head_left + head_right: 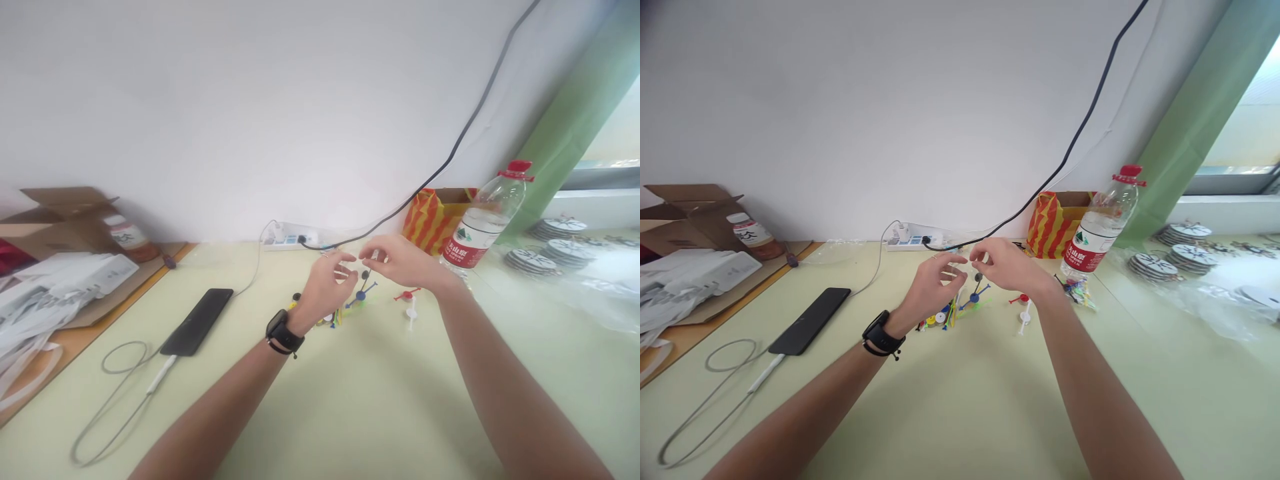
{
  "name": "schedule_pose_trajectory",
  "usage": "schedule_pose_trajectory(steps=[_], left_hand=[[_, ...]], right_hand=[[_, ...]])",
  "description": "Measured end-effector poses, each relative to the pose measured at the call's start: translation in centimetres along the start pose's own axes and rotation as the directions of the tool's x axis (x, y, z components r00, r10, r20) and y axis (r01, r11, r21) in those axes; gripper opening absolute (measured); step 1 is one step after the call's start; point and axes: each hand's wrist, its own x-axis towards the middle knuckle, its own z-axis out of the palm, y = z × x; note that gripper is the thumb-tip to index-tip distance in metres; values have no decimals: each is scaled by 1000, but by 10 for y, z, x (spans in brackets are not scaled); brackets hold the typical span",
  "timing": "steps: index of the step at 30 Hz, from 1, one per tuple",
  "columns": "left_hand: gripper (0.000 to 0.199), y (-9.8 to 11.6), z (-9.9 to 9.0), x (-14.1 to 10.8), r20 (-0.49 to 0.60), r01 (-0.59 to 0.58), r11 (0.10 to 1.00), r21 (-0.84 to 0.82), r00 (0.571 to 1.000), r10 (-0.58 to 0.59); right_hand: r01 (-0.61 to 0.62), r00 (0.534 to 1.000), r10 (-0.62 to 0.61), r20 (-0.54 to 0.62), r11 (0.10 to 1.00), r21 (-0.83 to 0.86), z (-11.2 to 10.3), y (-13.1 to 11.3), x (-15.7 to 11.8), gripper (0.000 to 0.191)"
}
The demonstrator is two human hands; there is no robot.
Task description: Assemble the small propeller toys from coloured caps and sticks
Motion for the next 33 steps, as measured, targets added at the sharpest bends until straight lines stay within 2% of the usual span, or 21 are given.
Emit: schedule_pose_trajectory(steps=[6,15,19,24,26,27,29,31,32,33], left_hand=[[13,-6,-5,1,79,-126,990,62,990,121],[11,-6,-8,2,86,-152,987,53,985,147],[12,-3,-10,2,107,-159,984,78,983,151],[14,1,-12,2,143,-185,978,92,975,171],[13,4,-12,2,125,-188,977,101,977,175],[14,6,-13,1,81,-181,978,106,982,173],[33,11,-14,1,-66,-158,982,104,984,165],[56,14,-15,1,-198,-134,988,81,969,148],[63,15,-16,1,-228,-125,990,67,964,137],[67,14,-16,1,-236,-116,992,57,964,126]], right_hand=[[63,996,-58,63,996,-69,2,1,-5,16],[-113,976,138,171,982,-151,-2,0,-12,22],[-138,955,154,252,987,-80,-5,0,-15,21],[-129,925,137,355,991,-49,-6,2,-15,8],[-64,947,75,311,997,-45,-9,3,-13,10],[-23,967,32,251,999,-36,-12,3,-12,12],[46,998,-45,48,999,-9,-19,4,-11,14],[61,984,-61,-166,998,-4,-26,7,-12,14],[54,976,-56,-213,998,-15,-28,8,-12,14],[46,977,-51,-208,998,-31,-29,10,-13,14]])
